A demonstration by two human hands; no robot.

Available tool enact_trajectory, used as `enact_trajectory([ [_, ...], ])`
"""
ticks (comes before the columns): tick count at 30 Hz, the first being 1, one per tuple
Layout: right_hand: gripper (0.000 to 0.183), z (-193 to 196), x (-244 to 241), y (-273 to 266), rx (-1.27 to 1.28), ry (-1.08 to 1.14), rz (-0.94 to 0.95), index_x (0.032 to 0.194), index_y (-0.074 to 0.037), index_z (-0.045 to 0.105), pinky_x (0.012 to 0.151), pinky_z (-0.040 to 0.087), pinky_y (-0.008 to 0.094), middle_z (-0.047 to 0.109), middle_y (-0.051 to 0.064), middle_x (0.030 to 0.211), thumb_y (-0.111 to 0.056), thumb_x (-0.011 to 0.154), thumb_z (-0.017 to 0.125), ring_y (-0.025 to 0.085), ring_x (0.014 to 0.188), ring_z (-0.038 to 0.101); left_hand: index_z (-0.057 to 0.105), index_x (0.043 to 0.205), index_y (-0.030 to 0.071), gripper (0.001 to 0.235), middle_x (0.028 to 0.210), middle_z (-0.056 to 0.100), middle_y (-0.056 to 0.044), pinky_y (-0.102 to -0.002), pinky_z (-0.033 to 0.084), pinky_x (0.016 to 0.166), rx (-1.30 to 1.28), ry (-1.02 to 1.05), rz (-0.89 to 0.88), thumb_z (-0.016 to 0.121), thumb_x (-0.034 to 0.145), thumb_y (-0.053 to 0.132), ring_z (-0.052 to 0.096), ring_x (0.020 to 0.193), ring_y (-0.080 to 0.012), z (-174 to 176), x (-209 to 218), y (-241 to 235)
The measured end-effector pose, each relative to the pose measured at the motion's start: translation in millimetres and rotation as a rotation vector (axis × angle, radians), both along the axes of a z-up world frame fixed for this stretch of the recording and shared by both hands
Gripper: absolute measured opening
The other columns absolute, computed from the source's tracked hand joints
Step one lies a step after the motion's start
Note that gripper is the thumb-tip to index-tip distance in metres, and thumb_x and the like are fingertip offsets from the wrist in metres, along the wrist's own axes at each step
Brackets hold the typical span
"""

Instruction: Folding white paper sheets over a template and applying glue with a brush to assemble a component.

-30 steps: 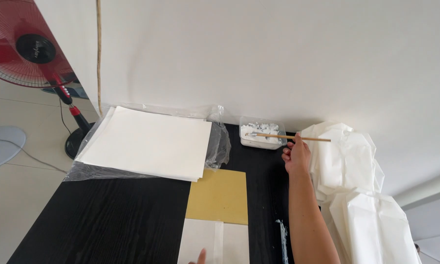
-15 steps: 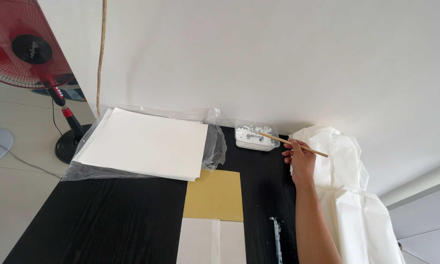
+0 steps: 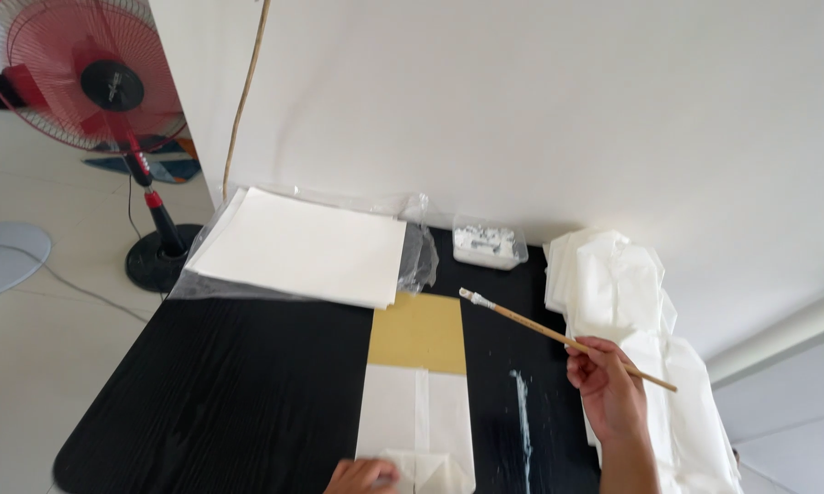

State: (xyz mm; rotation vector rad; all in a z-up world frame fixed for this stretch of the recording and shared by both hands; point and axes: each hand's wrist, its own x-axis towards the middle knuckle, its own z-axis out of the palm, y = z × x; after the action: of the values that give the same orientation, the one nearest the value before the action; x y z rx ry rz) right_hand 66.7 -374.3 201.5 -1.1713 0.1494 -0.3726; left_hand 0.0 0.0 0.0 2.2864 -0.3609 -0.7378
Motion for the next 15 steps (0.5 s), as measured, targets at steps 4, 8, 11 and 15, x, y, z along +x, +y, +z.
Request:
enact_trajectory([
  [4,0.023,-4,-95,16,-0.082,0.034,0.041,0.106,0.009,0.071,0.054,0.047,0.032,0.071,0.027,0.088,0.001,0.098,0.050,0.030,0.073,0.065,0.050,0.096,0.021,0.032,0.116,0.055,-0.005,-0.039,0.033,0.088,-0.209,-0.568,-0.213,0.062,0.084,0.048,0.054,0.110,-0.0245,76,-32,8],
  [8,0.026,18,-177,52,-0.336,0.154,0.044,0.104,0.019,0.075,0.053,0.048,0.038,0.072,0.033,0.079,0.006,0.094,0.055,0.037,0.069,0.067,0.043,0.137,0.010,0.107,0.135,0.048,-0.016,-0.048,0.038,0.102,-0.063,-0.723,-0.159,0.105,0.057,0.043,0.047,0.125,-0.0362,109,-37,4],
  [11,0.026,17,-225,64,-0.526,0.220,0.042,0.102,0.016,0.080,0.053,0.052,0.038,0.075,0.030,0.081,0.007,0.090,0.059,0.035,0.068,0.070,0.031,0.152,0.009,0.130,0.158,0.032,-0.018,-0.055,0.029,0.114,-0.019,-0.739,-0.183,0.103,0.059,0.063,0.030,0.146,-0.0372,114,-38,3],
  [15,0.027,9,-264,72,-0.649,0.385,0.019,0.105,0.010,0.085,0.059,0.065,0.041,0.084,0.028,0.081,0.001,0.089,0.066,0.035,0.065,0.079,0.025,0.158,-0.001,0.138,0.169,0.021,-0.017,-0.049,0.019,0.121,0.073,-0.870,-0.271,0.083,0.067,0.085,0.017,0.156,-0.0324,106,-37,2],
])
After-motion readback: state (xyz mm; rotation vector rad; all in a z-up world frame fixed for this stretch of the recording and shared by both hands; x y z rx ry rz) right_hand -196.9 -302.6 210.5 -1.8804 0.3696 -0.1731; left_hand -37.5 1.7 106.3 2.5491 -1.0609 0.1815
